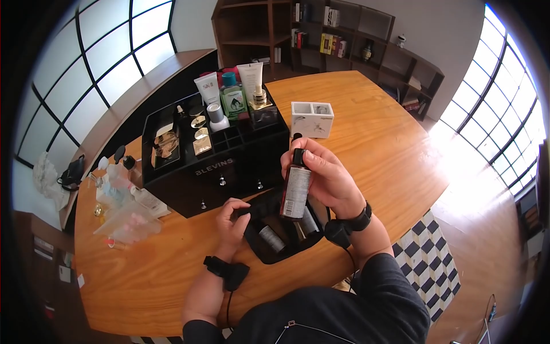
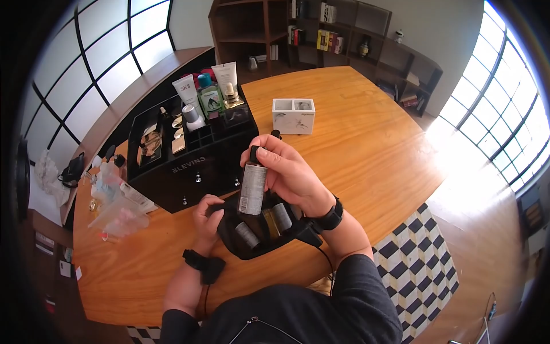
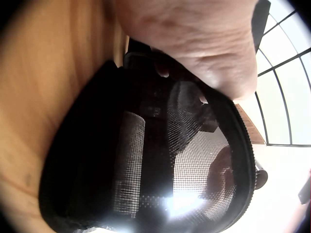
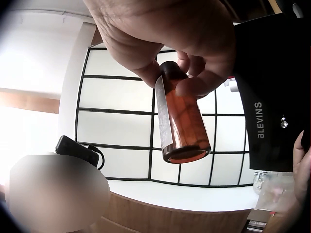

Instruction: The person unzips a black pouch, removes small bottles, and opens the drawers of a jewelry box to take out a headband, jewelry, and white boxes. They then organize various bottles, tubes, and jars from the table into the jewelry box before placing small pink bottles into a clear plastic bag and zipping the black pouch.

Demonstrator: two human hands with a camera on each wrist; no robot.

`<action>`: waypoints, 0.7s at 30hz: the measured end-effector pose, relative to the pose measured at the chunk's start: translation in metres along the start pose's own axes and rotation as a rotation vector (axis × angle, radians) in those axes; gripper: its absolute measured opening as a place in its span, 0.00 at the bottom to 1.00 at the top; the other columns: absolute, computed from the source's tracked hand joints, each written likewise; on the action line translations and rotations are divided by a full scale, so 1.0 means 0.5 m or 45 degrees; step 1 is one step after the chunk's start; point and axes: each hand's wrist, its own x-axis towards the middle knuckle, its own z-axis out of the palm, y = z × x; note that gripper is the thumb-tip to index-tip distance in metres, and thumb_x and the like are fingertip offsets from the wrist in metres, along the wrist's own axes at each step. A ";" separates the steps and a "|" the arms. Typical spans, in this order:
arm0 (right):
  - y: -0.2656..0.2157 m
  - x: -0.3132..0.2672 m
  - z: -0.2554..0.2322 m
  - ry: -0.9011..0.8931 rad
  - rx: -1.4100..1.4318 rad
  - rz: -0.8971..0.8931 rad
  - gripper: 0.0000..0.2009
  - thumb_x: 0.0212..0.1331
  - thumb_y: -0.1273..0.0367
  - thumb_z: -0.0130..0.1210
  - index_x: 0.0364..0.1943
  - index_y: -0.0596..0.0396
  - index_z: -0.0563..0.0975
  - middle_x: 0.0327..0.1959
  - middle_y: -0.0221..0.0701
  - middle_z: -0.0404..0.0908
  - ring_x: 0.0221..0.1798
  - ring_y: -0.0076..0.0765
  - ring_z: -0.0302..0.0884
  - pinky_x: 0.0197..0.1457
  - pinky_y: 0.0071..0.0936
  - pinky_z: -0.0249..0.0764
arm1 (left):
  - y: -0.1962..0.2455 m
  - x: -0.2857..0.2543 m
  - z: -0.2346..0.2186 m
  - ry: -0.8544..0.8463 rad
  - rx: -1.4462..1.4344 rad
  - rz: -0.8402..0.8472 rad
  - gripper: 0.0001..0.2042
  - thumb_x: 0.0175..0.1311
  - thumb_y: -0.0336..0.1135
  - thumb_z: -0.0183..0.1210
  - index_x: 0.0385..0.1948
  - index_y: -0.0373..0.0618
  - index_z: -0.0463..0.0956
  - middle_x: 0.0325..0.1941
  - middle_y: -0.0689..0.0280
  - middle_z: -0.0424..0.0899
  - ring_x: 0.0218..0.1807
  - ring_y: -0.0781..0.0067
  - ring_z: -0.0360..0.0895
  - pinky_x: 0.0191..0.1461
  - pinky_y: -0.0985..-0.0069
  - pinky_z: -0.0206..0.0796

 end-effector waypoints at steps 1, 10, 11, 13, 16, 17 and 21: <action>0.000 -0.003 -0.001 -0.014 0.022 0.013 0.10 0.65 0.65 0.50 0.46 0.51 0.68 0.41 0.35 0.76 0.37 0.23 0.76 0.33 0.16 0.74 | -0.002 0.000 0.000 0.005 0.002 0.005 0.08 0.47 0.22 0.54 0.32 0.36 0.74 0.35 0.63 0.73 0.41 0.74 0.70 0.48 0.78 0.61; -0.003 -0.016 0.021 0.071 0.092 0.027 0.09 0.66 0.63 0.48 0.45 0.49 0.69 0.38 0.31 0.75 0.38 0.27 0.74 0.44 0.25 0.74 | -0.003 0.000 0.000 0.024 0.043 0.023 0.08 0.46 0.22 0.54 0.31 0.36 0.74 0.34 0.63 0.73 0.40 0.74 0.70 0.47 0.78 0.61; -0.003 -0.015 0.018 0.097 0.089 0.046 0.10 0.66 0.62 0.48 0.45 0.49 0.69 0.38 0.31 0.74 0.38 0.28 0.72 0.43 0.26 0.72 | 0.004 0.001 0.002 0.020 0.046 0.017 0.08 0.47 0.22 0.54 0.31 0.36 0.74 0.34 0.63 0.73 0.40 0.74 0.70 0.47 0.79 0.61; 0.000 -0.011 0.011 0.148 0.088 0.088 0.12 0.65 0.59 0.48 0.45 0.48 0.69 0.36 0.30 0.71 0.37 0.30 0.70 0.43 0.27 0.69 | 0.008 -0.001 0.002 0.019 0.049 0.001 0.08 0.47 0.22 0.54 0.31 0.36 0.74 0.34 0.63 0.73 0.40 0.74 0.70 0.47 0.79 0.61; 0.000 -0.009 0.016 0.227 0.167 0.136 0.12 0.67 0.58 0.45 0.46 0.49 0.69 0.36 0.30 0.71 0.35 0.29 0.69 0.39 0.26 0.70 | 0.005 0.000 0.000 0.019 0.045 -0.006 0.08 0.47 0.22 0.54 0.31 0.36 0.73 0.34 0.64 0.73 0.40 0.74 0.70 0.47 0.79 0.61; -0.001 -0.009 0.016 0.214 0.218 0.159 0.12 0.67 0.58 0.45 0.45 0.49 0.69 0.36 0.30 0.71 0.33 0.30 0.70 0.37 0.27 0.71 | 0.003 -0.001 0.000 0.019 0.044 -0.005 0.08 0.47 0.22 0.54 0.31 0.36 0.73 0.34 0.64 0.73 0.40 0.74 0.70 0.47 0.79 0.61; 0.003 -0.009 0.009 0.219 0.362 0.209 0.14 0.69 0.57 0.42 0.45 0.51 0.70 0.35 0.30 0.72 0.30 0.31 0.71 0.33 0.29 0.73 | -0.002 0.000 -0.001 0.016 0.040 0.023 0.08 0.47 0.22 0.54 0.31 0.36 0.74 0.34 0.64 0.73 0.40 0.74 0.70 0.47 0.79 0.61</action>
